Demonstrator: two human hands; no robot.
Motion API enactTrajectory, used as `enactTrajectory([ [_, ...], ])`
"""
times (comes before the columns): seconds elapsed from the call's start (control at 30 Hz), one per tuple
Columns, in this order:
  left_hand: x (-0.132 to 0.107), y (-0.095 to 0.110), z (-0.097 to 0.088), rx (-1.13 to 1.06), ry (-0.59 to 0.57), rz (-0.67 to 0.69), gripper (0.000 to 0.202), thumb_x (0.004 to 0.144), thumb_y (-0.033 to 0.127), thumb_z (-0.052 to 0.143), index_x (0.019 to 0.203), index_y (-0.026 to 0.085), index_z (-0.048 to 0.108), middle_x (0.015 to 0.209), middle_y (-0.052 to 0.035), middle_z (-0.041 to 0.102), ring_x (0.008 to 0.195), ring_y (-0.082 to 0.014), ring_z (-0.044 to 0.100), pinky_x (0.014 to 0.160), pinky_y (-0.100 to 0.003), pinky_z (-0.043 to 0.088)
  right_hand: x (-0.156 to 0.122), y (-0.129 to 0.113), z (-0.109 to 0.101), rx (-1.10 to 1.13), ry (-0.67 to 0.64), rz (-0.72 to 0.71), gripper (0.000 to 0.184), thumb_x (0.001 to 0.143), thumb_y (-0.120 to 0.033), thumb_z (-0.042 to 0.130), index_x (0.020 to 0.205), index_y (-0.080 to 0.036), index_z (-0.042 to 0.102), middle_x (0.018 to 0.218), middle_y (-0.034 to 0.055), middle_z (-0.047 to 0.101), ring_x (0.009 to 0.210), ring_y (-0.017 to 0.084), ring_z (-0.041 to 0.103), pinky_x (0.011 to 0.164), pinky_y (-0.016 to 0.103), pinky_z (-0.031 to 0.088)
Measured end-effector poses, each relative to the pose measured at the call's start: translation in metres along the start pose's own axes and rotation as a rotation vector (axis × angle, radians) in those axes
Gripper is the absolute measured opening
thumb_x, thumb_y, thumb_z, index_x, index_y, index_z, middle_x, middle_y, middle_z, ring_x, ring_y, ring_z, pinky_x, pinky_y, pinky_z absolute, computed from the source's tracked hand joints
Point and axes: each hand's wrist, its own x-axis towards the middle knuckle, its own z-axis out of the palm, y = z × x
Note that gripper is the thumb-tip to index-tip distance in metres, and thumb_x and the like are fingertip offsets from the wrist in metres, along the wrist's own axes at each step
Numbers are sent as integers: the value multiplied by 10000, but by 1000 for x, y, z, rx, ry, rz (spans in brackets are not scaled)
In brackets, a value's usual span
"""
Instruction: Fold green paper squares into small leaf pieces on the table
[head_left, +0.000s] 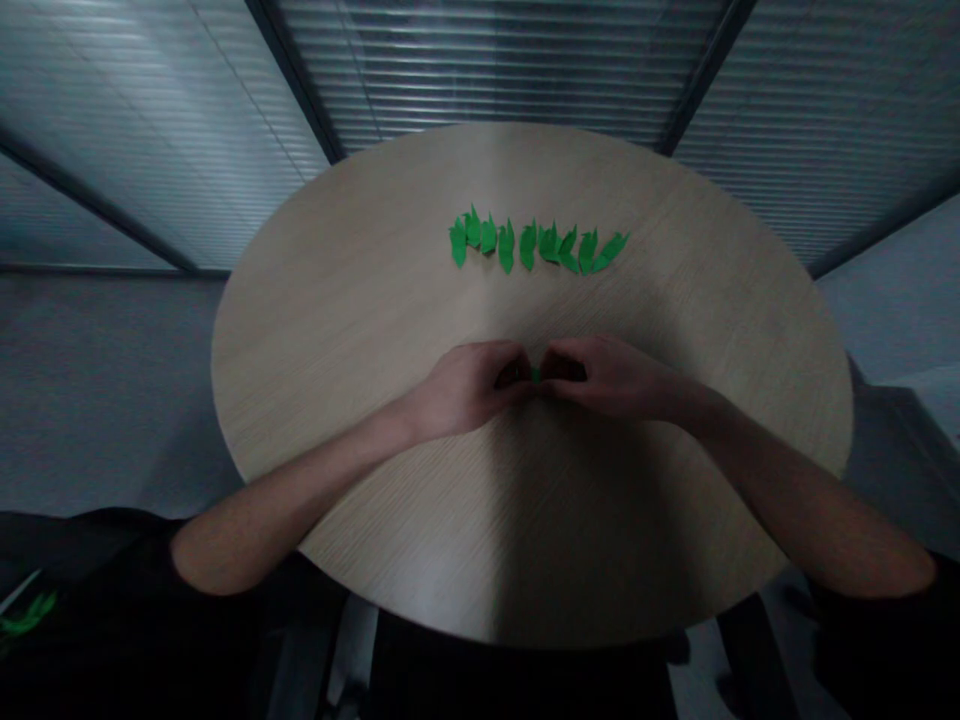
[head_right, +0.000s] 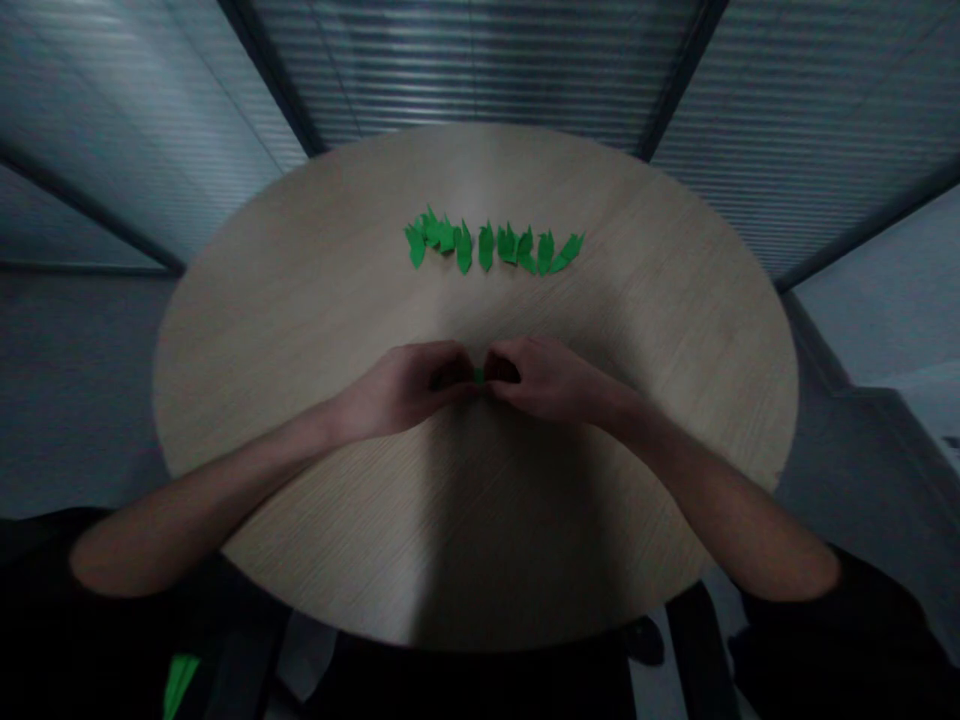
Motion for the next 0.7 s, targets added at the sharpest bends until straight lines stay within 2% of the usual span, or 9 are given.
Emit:
enactTrajectory([
  [0.3, -1, -3, -2, -59, -5, -38, 165, 959, 341, 642, 973, 177, 662, 779, -8, 670, 667, -144, 574, 612, -268, 391, 5, -1, 0, -3, -19, 38, 96, 877, -273, 667, 852, -180, 666, 800, 22, 699, 694, 154, 591, 630, 276, 373],
  [0.7, -1, 0, 1, -9, 52, -33, 88, 950, 259, 642, 929, 174, 642, 750, 1, 649, 637, -132, 550, 594, -261, 372, 6, -10, -5, -33, -39, 67, 112, 875, -266, 670, 812, -179, 642, 770, 15, 686, 672, 142, 582, 613, 267, 363],
])
